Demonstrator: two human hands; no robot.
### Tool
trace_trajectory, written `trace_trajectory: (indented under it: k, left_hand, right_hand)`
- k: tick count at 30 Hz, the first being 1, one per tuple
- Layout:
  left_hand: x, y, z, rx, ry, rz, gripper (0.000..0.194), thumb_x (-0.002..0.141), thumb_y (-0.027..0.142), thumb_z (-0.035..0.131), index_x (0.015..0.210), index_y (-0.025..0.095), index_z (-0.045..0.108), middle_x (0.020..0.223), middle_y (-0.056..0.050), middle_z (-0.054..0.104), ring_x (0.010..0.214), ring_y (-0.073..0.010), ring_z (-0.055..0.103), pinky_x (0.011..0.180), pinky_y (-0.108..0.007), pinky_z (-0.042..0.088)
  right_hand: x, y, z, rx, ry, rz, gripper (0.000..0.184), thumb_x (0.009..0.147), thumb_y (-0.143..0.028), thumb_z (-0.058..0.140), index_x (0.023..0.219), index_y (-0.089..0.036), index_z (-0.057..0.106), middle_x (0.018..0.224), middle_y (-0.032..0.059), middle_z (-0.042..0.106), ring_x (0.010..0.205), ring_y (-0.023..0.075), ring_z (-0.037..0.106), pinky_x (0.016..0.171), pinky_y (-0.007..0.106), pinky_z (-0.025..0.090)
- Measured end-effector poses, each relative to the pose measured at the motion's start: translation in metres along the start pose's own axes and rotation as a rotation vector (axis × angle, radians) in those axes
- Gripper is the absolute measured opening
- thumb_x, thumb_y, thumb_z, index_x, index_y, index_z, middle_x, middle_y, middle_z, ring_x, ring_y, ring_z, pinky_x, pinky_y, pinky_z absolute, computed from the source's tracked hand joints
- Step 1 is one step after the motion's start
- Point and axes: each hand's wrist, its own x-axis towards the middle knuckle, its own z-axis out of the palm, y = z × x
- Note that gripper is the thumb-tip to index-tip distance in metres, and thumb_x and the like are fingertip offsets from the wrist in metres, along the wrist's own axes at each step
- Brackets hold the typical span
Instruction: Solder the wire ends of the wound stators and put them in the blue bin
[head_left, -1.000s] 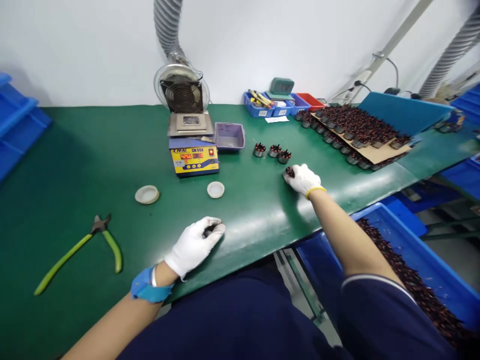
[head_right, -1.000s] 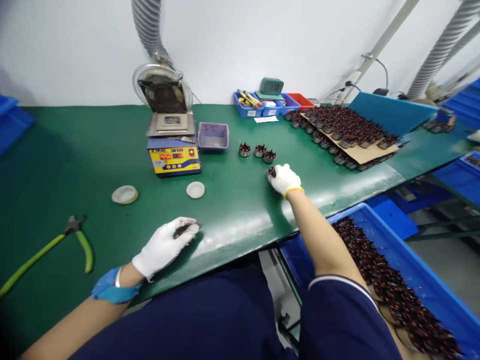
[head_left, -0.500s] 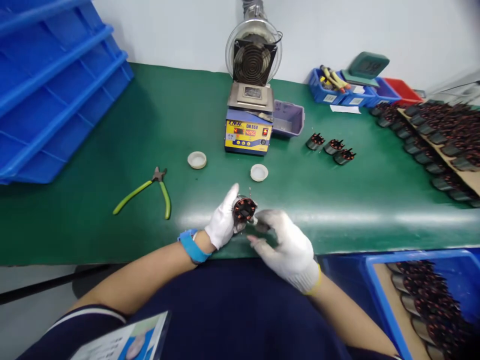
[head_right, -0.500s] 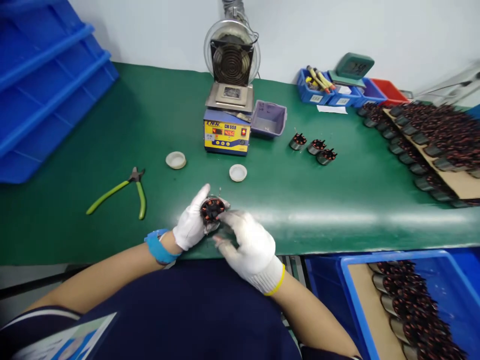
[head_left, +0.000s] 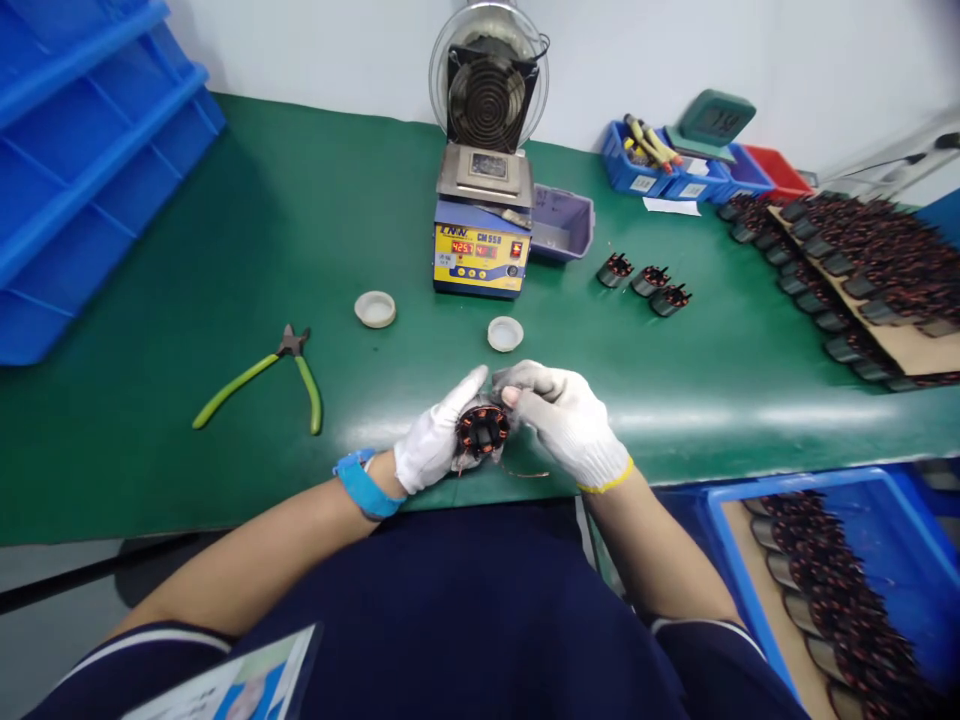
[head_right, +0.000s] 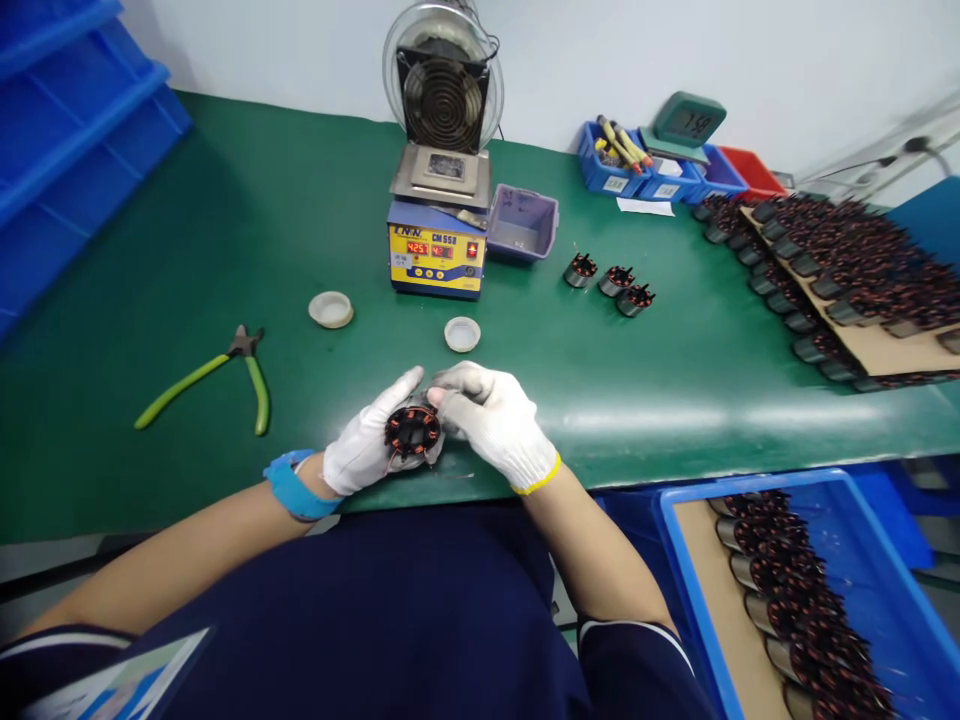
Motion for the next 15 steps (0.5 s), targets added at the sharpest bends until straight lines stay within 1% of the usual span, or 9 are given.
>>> trace_trajectory:
  k: [1,3,5,7,8,10,12,14,15]
  left_hand:
    - [0.001,0.000,0.000,-0.064,0.003,0.021,0.057,0.079,0.071,0.065,0.071,0.015,0.060,0.057,-0.004,0.055,0.043,-0.0117,0.046,0.038,-0.024,0.031]
    - [0.004,0.003,-0.002,-0.262,0.056,0.174,0.035,0.072,0.042,0.079,0.070,0.014,0.059,0.062,-0.001,0.056,0.050,-0.0102,0.050,0.044,-0.022,0.040]
    - [0.007,0.008,-0.006,-0.464,0.128,0.333,0.033,0.066,0.022,0.076,0.057,0.015,0.045,0.056,0.002,0.046,0.049,-0.0079,0.046,0.048,-0.021,0.043]
    - [0.011,0.012,-0.011,-0.529,0.202,0.381,0.049,0.071,0.023,0.070,0.050,0.018,0.026,0.046,0.003,0.030,0.039,-0.0067,0.032,0.039,-0.022,0.031]
    - [0.012,0.014,-0.012,-0.518,0.209,0.325,0.053,0.077,0.030,0.068,0.050,0.018,0.023,0.044,0.003,0.027,0.036,-0.0068,0.028,0.035,-0.022,0.025]
    - [0.013,0.016,-0.014,-0.443,0.067,0.128,0.050,0.088,0.051,0.061,0.057,0.017,0.041,0.049,0.000,0.044,0.036,-0.0095,0.039,0.034,-0.022,0.025]
    - [0.010,0.017,-0.013,-0.329,-0.236,-0.059,0.059,0.091,0.070,0.049,0.081,0.013,0.061,0.064,-0.006,0.061,0.044,-0.0162,0.056,0.036,-0.023,0.036]
    - [0.005,0.018,-0.011,-0.281,-0.482,-0.101,0.057,0.094,0.066,0.049,0.101,0.012,0.064,0.078,-0.010,0.068,0.057,-0.0230,0.066,0.044,-0.028,0.048]
    - [0.002,0.019,-0.009,-0.320,-0.507,-0.073,0.047,0.096,0.057,0.052,0.104,0.011,0.064,0.084,-0.011,0.069,0.064,-0.0243,0.069,0.050,-0.030,0.053]
  right_hand:
    - [-0.001,-0.006,-0.001,-0.137,0.016,-0.093,0.016,0.089,-0.031,0.068,0.080,-0.017,0.071,0.085,0.0040,0.067,0.076,0.0174,0.065,0.069,0.032,0.054]
    - [-0.003,-0.022,-0.005,-0.512,0.041,-0.371,0.014,0.090,-0.023,0.065,0.079,-0.017,0.071,0.087,0.0061,0.068,0.091,0.0226,0.066,0.092,0.044,0.053]
    - [-0.005,-0.041,-0.008,-0.825,0.047,-0.633,0.013,0.091,-0.021,0.065,0.081,-0.015,0.071,0.087,0.0078,0.068,0.094,0.0255,0.067,0.106,0.056,0.045]
    - [-0.007,-0.059,-0.009,-0.965,-0.002,-0.784,0.012,0.091,-0.020,0.065,0.083,-0.013,0.070,0.086,0.0091,0.070,0.095,0.0268,0.068,0.112,0.064,0.038]
    - [-0.007,-0.066,-0.009,-0.982,-0.033,-0.825,0.011,0.091,-0.019,0.065,0.084,-0.012,0.069,0.086,0.0094,0.070,0.095,0.0271,0.068,0.111,0.065,0.038]
    - [-0.006,-0.072,-0.010,-0.987,-0.050,-0.863,0.009,0.091,-0.018,0.064,0.085,-0.013,0.067,0.086,0.0087,0.070,0.096,0.0267,0.069,0.110,0.064,0.040]
    - [-0.004,-0.070,-0.013,-1.011,-0.034,-0.849,0.008,0.091,-0.020,0.064,0.085,-0.016,0.066,0.086,0.0067,0.070,0.096,0.0261,0.068,0.109,0.062,0.041]
    - [-0.002,-0.064,-0.017,-1.067,-0.030,-0.815,0.007,0.091,-0.021,0.063,0.085,-0.018,0.066,0.085,0.0050,0.069,0.095,0.0255,0.068,0.110,0.061,0.041]
    - [-0.002,-0.061,-0.018,-1.095,-0.028,-0.805,0.007,0.091,-0.021,0.063,0.086,-0.019,0.066,0.085,0.0046,0.069,0.093,0.0254,0.068,0.110,0.061,0.041]
